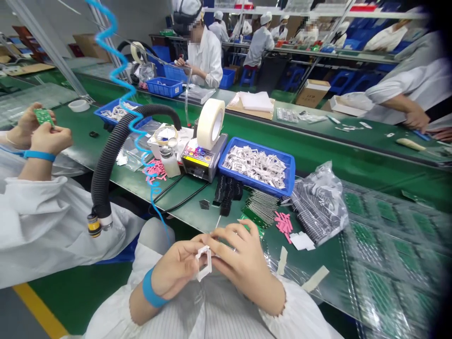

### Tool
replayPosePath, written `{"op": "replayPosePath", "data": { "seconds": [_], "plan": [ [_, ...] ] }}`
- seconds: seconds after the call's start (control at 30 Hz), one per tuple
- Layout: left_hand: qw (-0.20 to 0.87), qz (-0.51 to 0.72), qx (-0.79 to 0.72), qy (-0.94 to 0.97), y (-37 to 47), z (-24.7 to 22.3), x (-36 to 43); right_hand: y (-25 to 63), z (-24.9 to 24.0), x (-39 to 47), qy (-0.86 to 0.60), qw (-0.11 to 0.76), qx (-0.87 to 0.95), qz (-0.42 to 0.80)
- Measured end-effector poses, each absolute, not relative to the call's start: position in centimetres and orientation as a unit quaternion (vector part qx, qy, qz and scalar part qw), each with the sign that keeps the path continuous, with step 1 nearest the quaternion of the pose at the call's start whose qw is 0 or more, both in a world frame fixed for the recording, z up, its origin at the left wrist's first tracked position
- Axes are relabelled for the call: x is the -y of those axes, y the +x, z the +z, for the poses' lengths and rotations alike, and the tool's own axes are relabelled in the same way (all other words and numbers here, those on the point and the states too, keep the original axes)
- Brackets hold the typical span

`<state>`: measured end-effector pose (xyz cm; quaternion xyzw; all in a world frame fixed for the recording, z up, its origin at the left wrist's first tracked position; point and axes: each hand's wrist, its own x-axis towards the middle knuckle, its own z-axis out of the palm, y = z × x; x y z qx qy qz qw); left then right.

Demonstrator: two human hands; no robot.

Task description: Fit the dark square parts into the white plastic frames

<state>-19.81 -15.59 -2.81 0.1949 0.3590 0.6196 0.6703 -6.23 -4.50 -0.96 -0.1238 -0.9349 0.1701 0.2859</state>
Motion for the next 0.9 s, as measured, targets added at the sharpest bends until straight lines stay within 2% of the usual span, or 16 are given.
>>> {"op": "replayPosePath", "data": {
  "seconds": [0.1,0.27,0.37,0.5,0.67,0.77,0.9],
  "plan": [
    [0.678,0.645,-0.316,0.155,-19.9,-2.5,15.5,-6.3,-1.4,4.2,-0.133,0.317,0.898,0.273],
    [0.734,0.629,-0.228,0.118,-20.0,-1.8,15.5,-6.3,-2.3,4.4,-0.110,0.330,0.747,0.568],
    [0.735,0.631,-0.206,0.138,-19.9,-1.3,15.6,-6.5,-2.8,4.9,-0.088,0.328,0.697,0.631],
    [0.719,0.635,-0.217,0.182,-19.8,-0.9,15.6,-6.2,-2.2,5.2,-0.104,0.327,0.728,0.594],
    [0.652,0.610,-0.340,0.295,-20.1,-0.5,16.2,-5.7,-0.2,5.3,-0.146,0.389,0.813,0.407],
    [0.639,0.584,-0.348,0.359,-20.5,-0.2,16.6,-5.7,0.5,5.3,-0.161,0.383,0.850,0.323],
    [0.603,0.579,-0.341,0.431,-20.8,-0.1,16.5,-5.8,0.7,5.2,-0.160,0.366,0.873,0.280]
  ]
}}
